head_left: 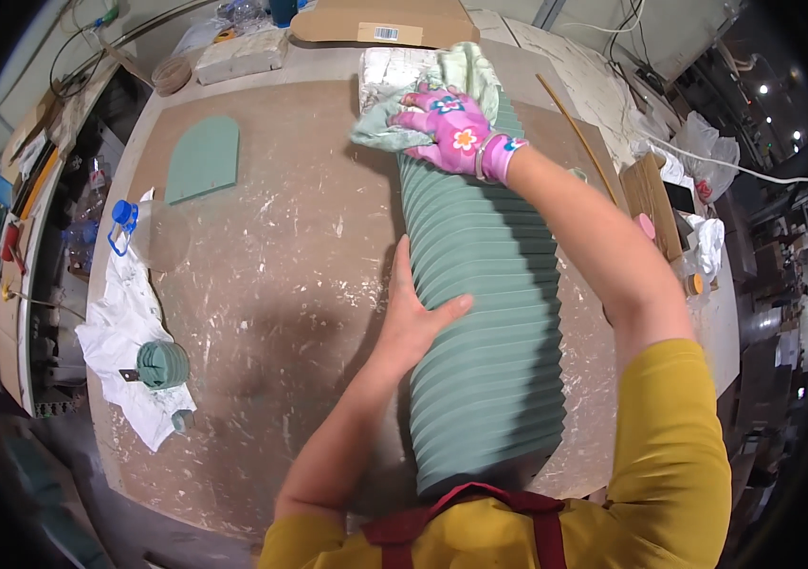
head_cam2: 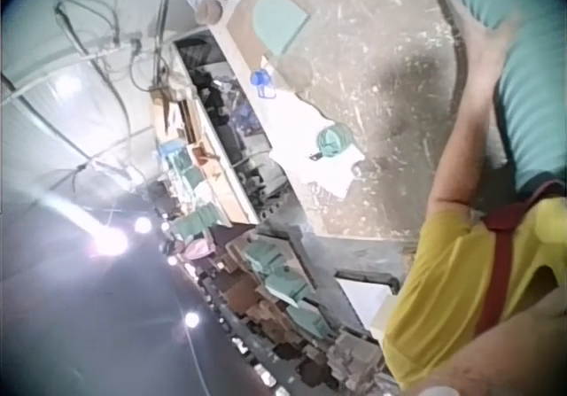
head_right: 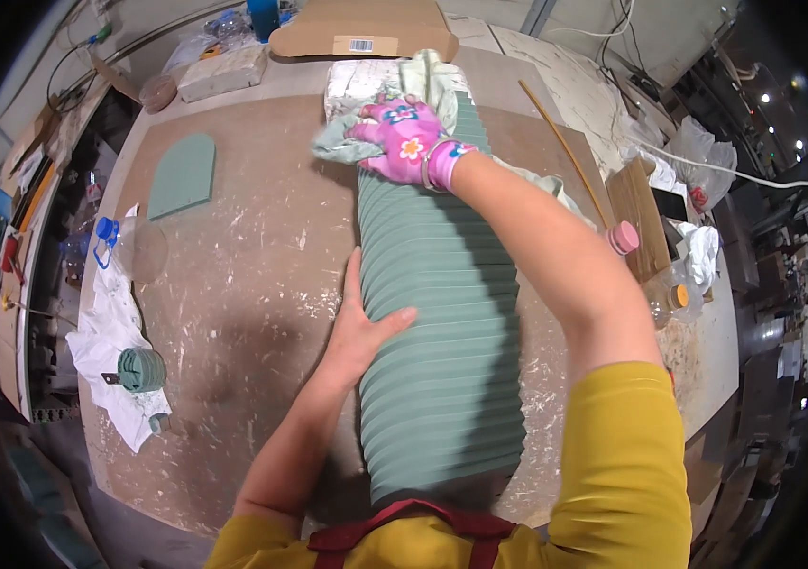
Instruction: The person cleans a stack of green ceramic pieces using a cloth and then applies pink paint to a specific spot on each piece using a small brush.
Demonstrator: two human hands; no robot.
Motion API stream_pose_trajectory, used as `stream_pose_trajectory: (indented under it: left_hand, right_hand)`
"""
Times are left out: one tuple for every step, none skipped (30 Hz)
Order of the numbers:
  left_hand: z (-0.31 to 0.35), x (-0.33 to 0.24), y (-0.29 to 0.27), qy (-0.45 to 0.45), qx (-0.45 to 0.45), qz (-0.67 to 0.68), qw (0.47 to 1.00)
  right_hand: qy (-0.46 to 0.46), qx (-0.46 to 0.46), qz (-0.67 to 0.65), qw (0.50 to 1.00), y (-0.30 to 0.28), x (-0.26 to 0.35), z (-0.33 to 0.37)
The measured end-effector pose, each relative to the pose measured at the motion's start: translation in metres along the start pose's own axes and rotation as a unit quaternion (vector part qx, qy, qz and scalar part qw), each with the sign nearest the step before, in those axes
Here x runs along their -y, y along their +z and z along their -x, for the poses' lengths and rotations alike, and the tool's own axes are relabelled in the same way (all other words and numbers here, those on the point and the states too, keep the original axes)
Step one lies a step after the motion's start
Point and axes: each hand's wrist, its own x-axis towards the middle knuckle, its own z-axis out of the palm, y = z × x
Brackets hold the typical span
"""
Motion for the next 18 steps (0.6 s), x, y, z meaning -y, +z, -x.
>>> stream_pose_trajectory:
  left_hand:
    - [-0.001, 0.000, -0.001, -0.005, 0.004, 0.006, 1.000]
    - [-0.002, 0.000, -0.004, -0.007, -0.002, 0.003, 1.000]
    - [0.001, -0.001, -0.003, -0.003, -0.005, -0.005, 1.000]
    - [0.003, -0.002, -0.003, 0.001, -0.006, -0.013, 1.000]
    - [0.002, -0.002, 0.001, 0.006, 0.000, -0.010, 1.000]
    - [0.001, 0.003, 0.000, -0.003, -0.010, -0.033, 0.999]
    - [-0.002, 0.004, 0.004, -0.008, -0.008, -0.055, 0.998]
    - [-0.005, 0.003, 0.006, -0.006, -0.006, -0.053, 0.999]
    - [-0.006, 0.004, 0.004, -0.001, -0.007, -0.065, 0.998]
    - [-0.003, 0.004, 0.003, 0.000, -0.007, -0.077, 0.997]
    - [-0.002, 0.003, 0.003, -0.003, -0.007, -0.078, 0.997]
    - [-0.001, 0.001, 0.000, -0.007, 0.000, -0.037, 0.999]
    - [-0.001, -0.001, -0.001, -0.007, 0.011, 0.005, 1.000]
    - [-0.001, 0.001, -0.002, -0.009, 0.013, 0.000, 1.000]
    - [-0.001, 0.002, -0.003, -0.008, 0.010, -0.020, 1.000]
    - [-0.002, 0.003, -0.004, -0.005, 0.008, -0.040, 0.999]
    - [0.002, 0.003, -0.007, -0.010, 0.002, -0.042, 0.999]
    - [0.003, -0.001, -0.005, -0.016, 0.006, -0.046, 0.999]
  right_hand:
    - [0.053, 0.076, -0.082, 0.992, 0.001, -0.011, 0.003]
    - [0.141, 0.059, -0.107, 0.982, 0.003, -0.019, 0.012]
    - [0.230, 0.044, -0.130, 0.963, -0.001, -0.030, 0.032]
    - [0.260, -0.001, -0.165, 0.951, -0.005, -0.041, 0.049]
    - [0.316, -0.039, -0.193, 0.928, 0.007, -0.074, 0.080]
    - [0.486, 0.065, -0.401, 0.774, -0.014, -0.081, 0.083]
    - [0.518, 0.068, -0.260, 0.812, -0.019, -0.103, 0.096]
    - [0.428, 0.017, -0.165, 0.889, -0.022, -0.119, 0.104]
    - [0.390, 0.006, -0.141, 0.910, -0.028, -0.107, 0.080]
    - [0.353, -0.004, -0.116, 0.928, -0.037, -0.082, 0.045]
    - [0.255, 0.019, -0.121, 0.959, -0.032, -0.066, 0.020]
    - [0.154, 0.039, -0.127, 0.979, -0.024, -0.051, -0.004]
    - [0.090, 0.030, -0.067, 0.993, 0.000, -0.036, -0.014]
    - [0.027, 0.019, -0.009, 0.999, 0.015, -0.021, -0.019]
    - [0.031, 0.017, -0.011, 0.999, 0.013, -0.026, -0.017]
    - [0.139, 0.062, -0.053, 0.987, 0.004, -0.038, -0.012]
    - [0.237, 0.108, -0.101, 0.960, -0.001, -0.040, -0.007]
    - [0.301, 0.056, -0.186, 0.934, 0.009, -0.062, 0.018]
